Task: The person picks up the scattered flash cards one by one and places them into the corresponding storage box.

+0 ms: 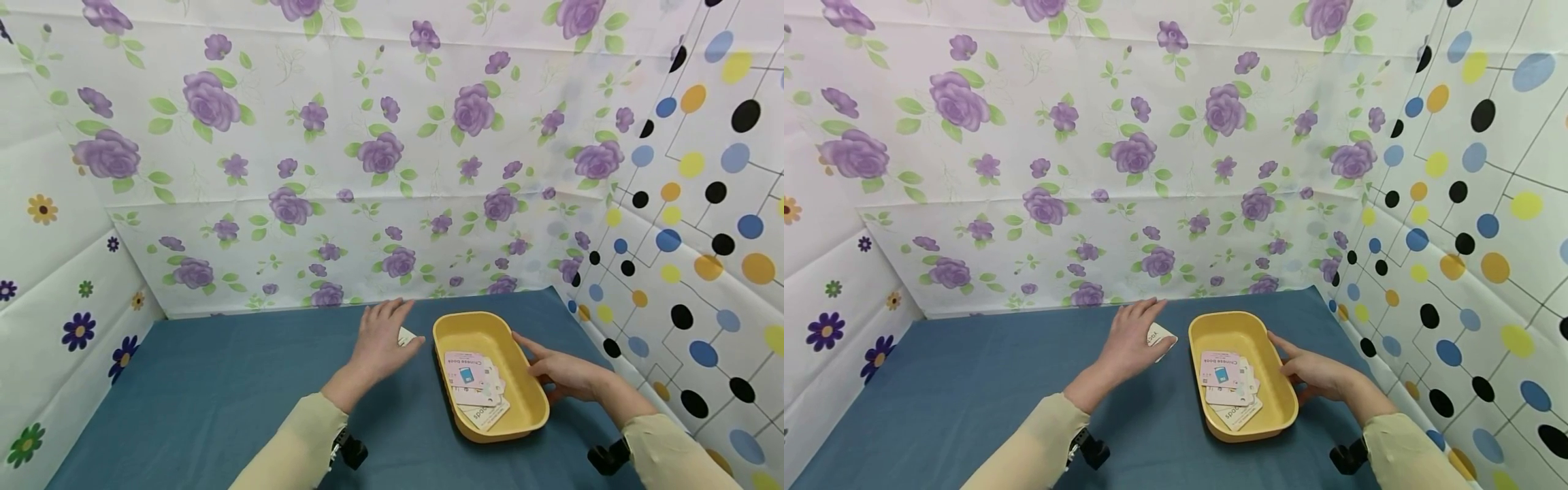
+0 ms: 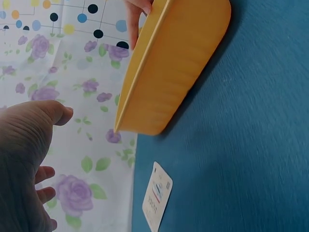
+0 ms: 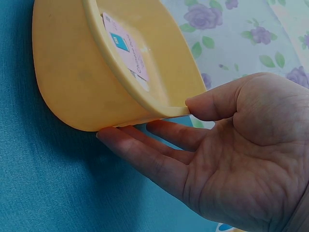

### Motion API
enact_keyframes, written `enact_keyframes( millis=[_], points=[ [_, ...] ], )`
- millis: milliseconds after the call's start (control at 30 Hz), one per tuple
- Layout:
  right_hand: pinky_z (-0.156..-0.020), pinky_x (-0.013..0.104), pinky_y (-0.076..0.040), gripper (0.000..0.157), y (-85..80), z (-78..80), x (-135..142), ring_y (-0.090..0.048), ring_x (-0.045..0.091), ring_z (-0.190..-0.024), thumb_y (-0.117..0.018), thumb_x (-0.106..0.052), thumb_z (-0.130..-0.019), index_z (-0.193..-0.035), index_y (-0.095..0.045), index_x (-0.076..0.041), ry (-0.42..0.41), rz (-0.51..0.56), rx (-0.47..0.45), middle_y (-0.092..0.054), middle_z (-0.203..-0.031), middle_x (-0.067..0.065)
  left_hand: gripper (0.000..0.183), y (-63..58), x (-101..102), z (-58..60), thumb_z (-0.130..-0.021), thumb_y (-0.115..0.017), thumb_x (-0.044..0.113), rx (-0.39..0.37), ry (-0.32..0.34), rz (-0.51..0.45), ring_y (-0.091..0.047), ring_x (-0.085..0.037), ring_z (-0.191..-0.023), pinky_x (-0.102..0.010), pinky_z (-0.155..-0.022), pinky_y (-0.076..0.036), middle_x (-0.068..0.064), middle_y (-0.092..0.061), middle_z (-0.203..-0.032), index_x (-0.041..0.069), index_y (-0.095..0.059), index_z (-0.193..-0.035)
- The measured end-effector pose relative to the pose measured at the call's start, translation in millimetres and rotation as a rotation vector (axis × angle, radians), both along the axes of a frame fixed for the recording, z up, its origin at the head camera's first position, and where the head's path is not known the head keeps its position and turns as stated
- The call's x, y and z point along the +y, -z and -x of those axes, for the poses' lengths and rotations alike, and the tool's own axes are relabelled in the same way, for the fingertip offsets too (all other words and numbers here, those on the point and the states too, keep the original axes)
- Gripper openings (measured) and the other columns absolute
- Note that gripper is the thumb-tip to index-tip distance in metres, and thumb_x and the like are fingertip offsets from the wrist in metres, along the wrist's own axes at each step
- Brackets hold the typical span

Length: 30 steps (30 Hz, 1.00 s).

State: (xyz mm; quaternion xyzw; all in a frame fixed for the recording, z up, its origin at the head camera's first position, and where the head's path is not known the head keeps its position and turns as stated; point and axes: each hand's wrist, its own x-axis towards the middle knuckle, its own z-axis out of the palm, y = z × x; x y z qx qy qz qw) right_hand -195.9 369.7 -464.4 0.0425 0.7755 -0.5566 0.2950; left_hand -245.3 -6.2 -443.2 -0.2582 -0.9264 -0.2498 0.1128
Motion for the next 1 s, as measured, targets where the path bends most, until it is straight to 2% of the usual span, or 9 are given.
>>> enact_keyframes(
  millis=[267,733,1000],
  points=[
    [-0.08,0.057,-0.057,0.085,0.4,-0.4,0.1,-0.06,0.038,-0.117,-0.053,-0.011,-0.102,-0.166,-0.002,-0.033,0.006,0.002,-0.001,-0.034,-0.155,0.031,0.07,2.4,-11.0,3.2,-0.096,-0.07,0.042,-0.008,-0.022,0.003,-0.036,-0.038,-0.144,-0.065,-0.118,-0.017,-0.013,-0.044,-0.155,0.016,-0.044,-0.156],
    [-0.079,0.056,-0.058,0.087,-0.4,-1.0,-1.2,-0.061,0.038,-0.115,-0.055,-0.01,-0.101,-0.166,-0.002,-0.032,0.012,-0.006,-0.002,-0.039,-0.152,0.029,0.069,18.6,-26.2,16.3,-0.096,-0.07,0.043,-0.045,-0.114,0.036,-0.035,-0.041,-0.144,-0.066,-0.117,-0.019,-0.014,-0.045,-0.154,0.014,-0.047,-0.154],
    [-0.079,0.056,-0.058,0.086,-0.5,-0.2,-0.6,-0.063,0.037,-0.112,-0.055,-0.011,-0.101,-0.166,-0.002,-0.033,0.01,-0.004,-0.004,-0.041,-0.151,0.028,0.07,31.3,-33.2,16.7,-0.096,-0.07,0.046,-0.121,-0.153,0.074,-0.037,-0.042,-0.142,-0.066,-0.117,-0.018,-0.015,-0.046,-0.153,0.013,-0.048,-0.153]
  ],
)
